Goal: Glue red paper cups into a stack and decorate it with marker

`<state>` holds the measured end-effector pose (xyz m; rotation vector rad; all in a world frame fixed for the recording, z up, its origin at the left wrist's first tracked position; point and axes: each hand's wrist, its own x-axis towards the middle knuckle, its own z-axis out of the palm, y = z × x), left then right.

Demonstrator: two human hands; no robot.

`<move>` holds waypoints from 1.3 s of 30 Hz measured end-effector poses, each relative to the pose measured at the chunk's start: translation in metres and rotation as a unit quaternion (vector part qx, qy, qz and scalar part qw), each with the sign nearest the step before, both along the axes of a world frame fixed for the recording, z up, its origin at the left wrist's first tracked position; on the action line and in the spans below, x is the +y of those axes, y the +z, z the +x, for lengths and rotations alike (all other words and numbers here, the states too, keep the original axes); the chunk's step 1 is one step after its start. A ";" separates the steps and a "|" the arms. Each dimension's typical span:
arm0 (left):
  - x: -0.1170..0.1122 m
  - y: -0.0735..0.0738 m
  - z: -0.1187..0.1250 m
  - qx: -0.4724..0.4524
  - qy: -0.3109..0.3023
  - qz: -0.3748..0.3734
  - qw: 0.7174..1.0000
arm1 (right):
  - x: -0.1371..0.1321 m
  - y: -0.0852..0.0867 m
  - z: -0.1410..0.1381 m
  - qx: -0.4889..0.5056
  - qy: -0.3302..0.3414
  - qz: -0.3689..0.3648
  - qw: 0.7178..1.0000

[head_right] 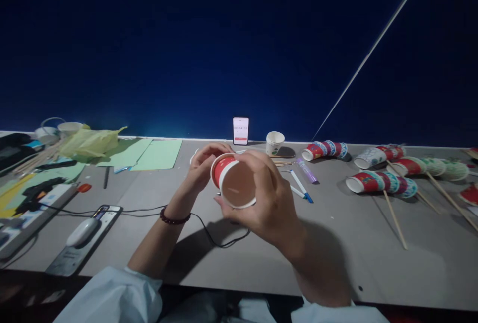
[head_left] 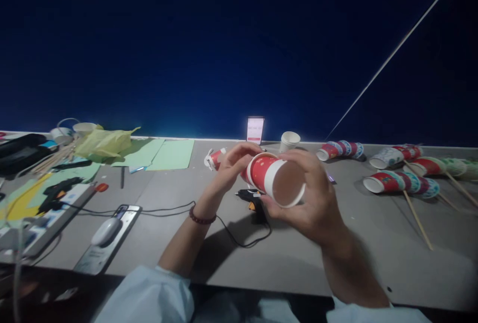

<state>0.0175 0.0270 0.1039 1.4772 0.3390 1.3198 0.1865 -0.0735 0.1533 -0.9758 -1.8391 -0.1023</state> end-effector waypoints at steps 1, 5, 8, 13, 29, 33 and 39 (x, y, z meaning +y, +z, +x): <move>-0.001 0.001 0.000 -0.002 0.029 0.020 0.999 | 0.003 -0.001 0.001 0.013 0.001 -0.006 1.000; -0.008 0.008 -0.001 0.026 0.095 0.123 0.988 | 0.011 -0.004 0.003 0.068 -0.005 -0.039 0.997; -0.012 0.012 -0.006 0.093 0.115 0.213 0.966 | 0.012 -0.006 0.003 0.095 -0.016 -0.033 0.995; -0.013 0.013 -0.008 0.178 0.126 0.282 0.934 | 0.009 -0.005 0.002 0.114 -0.043 -0.008 0.993; -0.006 0.005 0.002 0.146 0.164 0.370 0.903 | 0.004 -0.003 -0.004 0.078 -0.055 0.070 0.993; -0.008 0.007 0.003 0.149 0.175 0.383 0.895 | 0.005 -0.004 -0.004 0.090 -0.044 0.062 0.993; -0.014 0.010 0.005 0.157 0.177 0.383 0.893 | 0.007 -0.006 -0.005 0.113 -0.025 0.066 0.991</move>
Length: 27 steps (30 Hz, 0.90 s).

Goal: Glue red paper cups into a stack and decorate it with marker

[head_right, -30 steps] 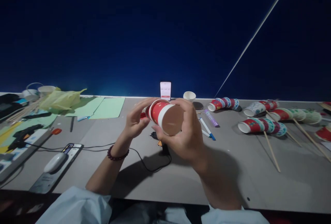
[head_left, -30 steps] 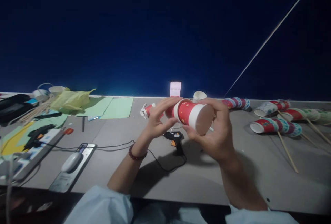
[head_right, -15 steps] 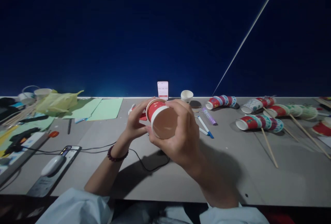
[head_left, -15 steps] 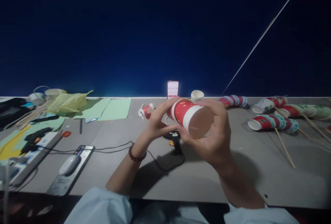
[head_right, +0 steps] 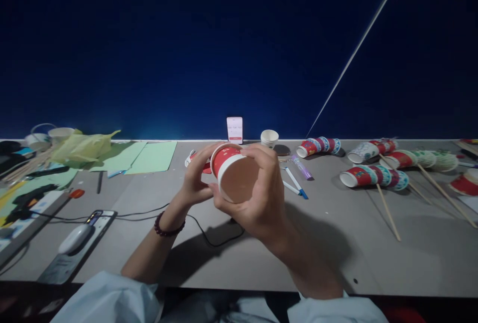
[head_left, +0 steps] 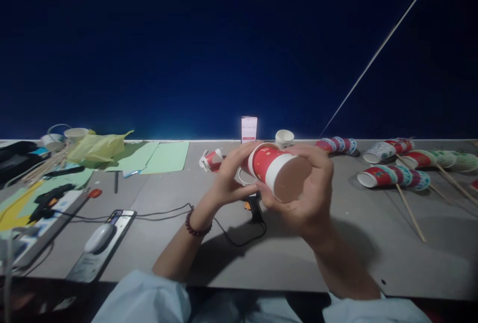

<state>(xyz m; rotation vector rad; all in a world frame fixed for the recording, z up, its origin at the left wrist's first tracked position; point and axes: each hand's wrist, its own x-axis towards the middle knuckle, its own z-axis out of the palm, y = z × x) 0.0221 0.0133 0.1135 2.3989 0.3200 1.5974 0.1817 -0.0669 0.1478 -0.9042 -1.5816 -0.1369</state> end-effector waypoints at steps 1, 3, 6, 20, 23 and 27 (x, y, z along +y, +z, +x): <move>-0.001 0.000 0.000 0.001 0.000 0.003 1.000 | 0.000 0.000 0.000 0.000 0.000 0.003 1.000; -0.001 0.000 0.000 0.004 0.003 0.010 1.000 | -0.001 0.002 0.000 -0.004 -0.001 0.009 1.000; -0.001 0.000 0.000 0.007 0.015 0.020 1.000 | -0.004 0.004 0.000 -0.018 -0.013 0.014 1.000; -0.004 0.000 0.001 -0.020 -0.054 -0.040 0.998 | -0.017 0.012 -0.001 -0.082 -0.119 0.027 0.989; -0.003 -0.001 0.001 -0.025 -0.065 -0.045 0.997 | -0.018 0.013 -0.001 -0.086 -0.123 0.021 0.988; -0.004 -0.002 0.001 -0.030 -0.070 -0.047 0.996 | -0.019 0.013 -0.002 -0.083 -0.115 0.021 0.990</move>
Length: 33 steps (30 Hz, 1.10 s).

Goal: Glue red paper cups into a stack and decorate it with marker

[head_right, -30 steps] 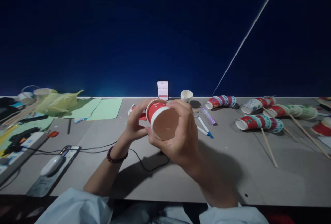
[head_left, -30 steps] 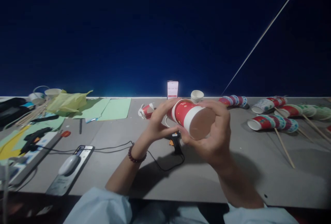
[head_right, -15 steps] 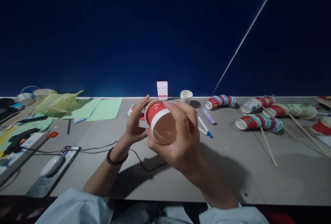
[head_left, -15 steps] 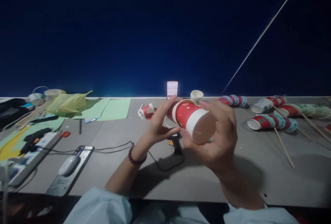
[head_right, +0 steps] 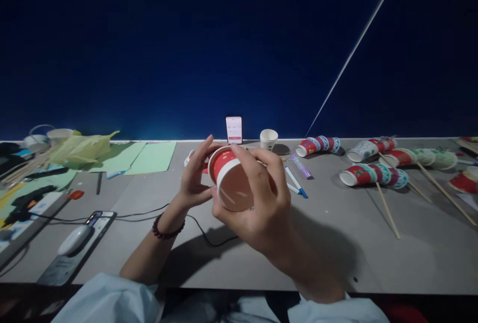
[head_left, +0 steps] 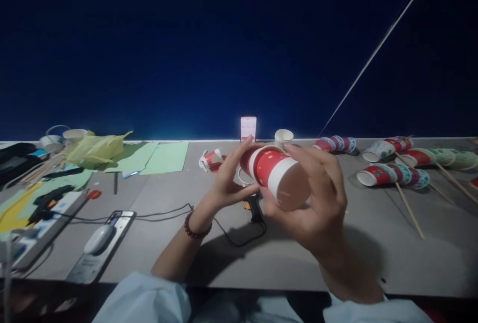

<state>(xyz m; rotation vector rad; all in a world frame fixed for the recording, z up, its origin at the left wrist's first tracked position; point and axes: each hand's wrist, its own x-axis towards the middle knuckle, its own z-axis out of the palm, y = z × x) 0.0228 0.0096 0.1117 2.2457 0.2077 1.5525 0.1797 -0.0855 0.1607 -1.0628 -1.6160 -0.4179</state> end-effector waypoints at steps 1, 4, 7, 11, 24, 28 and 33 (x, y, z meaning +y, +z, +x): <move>0.000 0.000 0.000 0.000 0.002 0.001 1.000 | 0.000 0.000 0.000 0.002 0.003 -0.001 1.000; 0.000 0.001 0.000 0.008 0.030 0.016 0.999 | 0.001 -0.001 -0.001 0.007 0.015 -0.002 1.000; 0.000 0.002 -0.001 0.012 0.060 0.045 0.997 | 0.003 -0.001 -0.001 0.016 0.037 0.004 0.999; 0.000 0.003 0.000 0.012 0.074 0.050 0.996 | 0.005 -0.002 0.000 0.017 0.048 0.013 0.999; -0.009 0.013 -0.003 0.060 0.108 0.077 0.989 | 0.012 -0.003 0.007 0.091 0.109 -0.037 0.989; -0.012 0.017 -0.003 0.071 0.110 0.051 0.990 | 0.018 -0.008 0.011 0.136 0.120 -0.080 0.980; -0.015 0.018 -0.001 0.080 0.139 0.071 0.984 | 0.025 -0.016 0.015 0.165 0.132 -0.115 0.971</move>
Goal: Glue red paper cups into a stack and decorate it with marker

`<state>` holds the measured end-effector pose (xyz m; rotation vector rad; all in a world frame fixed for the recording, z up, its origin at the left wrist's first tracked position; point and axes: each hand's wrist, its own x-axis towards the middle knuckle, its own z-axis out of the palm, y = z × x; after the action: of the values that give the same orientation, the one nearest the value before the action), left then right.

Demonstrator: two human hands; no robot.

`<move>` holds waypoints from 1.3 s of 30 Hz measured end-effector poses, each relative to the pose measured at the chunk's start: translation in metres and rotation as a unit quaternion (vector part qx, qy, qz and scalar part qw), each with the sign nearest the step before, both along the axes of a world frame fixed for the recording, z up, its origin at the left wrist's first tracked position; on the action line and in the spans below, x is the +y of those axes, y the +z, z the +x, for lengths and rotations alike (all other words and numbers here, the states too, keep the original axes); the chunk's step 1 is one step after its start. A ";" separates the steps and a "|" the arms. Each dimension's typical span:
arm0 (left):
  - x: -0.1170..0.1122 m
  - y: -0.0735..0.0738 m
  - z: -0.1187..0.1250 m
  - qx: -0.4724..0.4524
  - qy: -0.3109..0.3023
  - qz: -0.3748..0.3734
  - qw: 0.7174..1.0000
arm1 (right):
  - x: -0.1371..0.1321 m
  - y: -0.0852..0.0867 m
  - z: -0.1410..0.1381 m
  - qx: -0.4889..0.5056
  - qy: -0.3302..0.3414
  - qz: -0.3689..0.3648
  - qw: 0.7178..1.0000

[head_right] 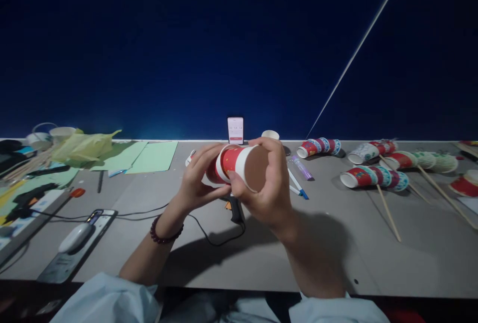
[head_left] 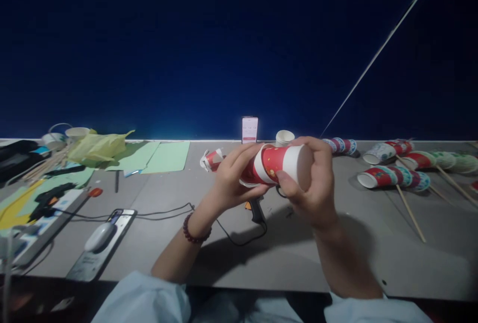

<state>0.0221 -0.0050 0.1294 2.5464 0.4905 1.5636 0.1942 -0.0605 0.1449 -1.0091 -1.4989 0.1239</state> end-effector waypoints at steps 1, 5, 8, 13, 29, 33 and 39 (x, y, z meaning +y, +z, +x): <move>-0.001 0.000 0.000 0.002 0.007 0.003 1.000 | 0.002 -0.002 0.001 0.009 0.006 -0.007 1.000; -0.001 0.002 -0.004 0.026 0.014 -0.037 0.999 | 0.012 -0.008 0.005 0.049 0.030 -0.021 0.998; 0.001 0.004 -0.009 0.018 -0.012 -0.062 0.998 | 0.018 -0.011 0.008 0.082 0.061 -0.047 0.994; 0.006 0.007 -0.014 -0.011 -0.047 -0.098 0.994 | 0.026 -0.013 0.007 0.118 0.108 -0.070 0.985; 0.018 0.001 -0.023 0.018 0.038 -0.120 0.992 | 0.050 -0.018 0.031 0.053 0.179 -0.175 0.967; 0.019 0.000 -0.024 0.032 0.021 -0.133 0.990 | 0.050 -0.016 0.032 0.079 0.217 -0.228 0.946; 0.020 -0.003 -0.022 0.059 0.092 -0.082 0.991 | 0.046 -0.016 0.028 0.057 0.178 -0.183 0.965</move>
<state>0.0002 0.0147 0.1261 2.5382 0.8530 1.3663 0.2223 -0.0142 0.1289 -0.9895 -1.5704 0.7262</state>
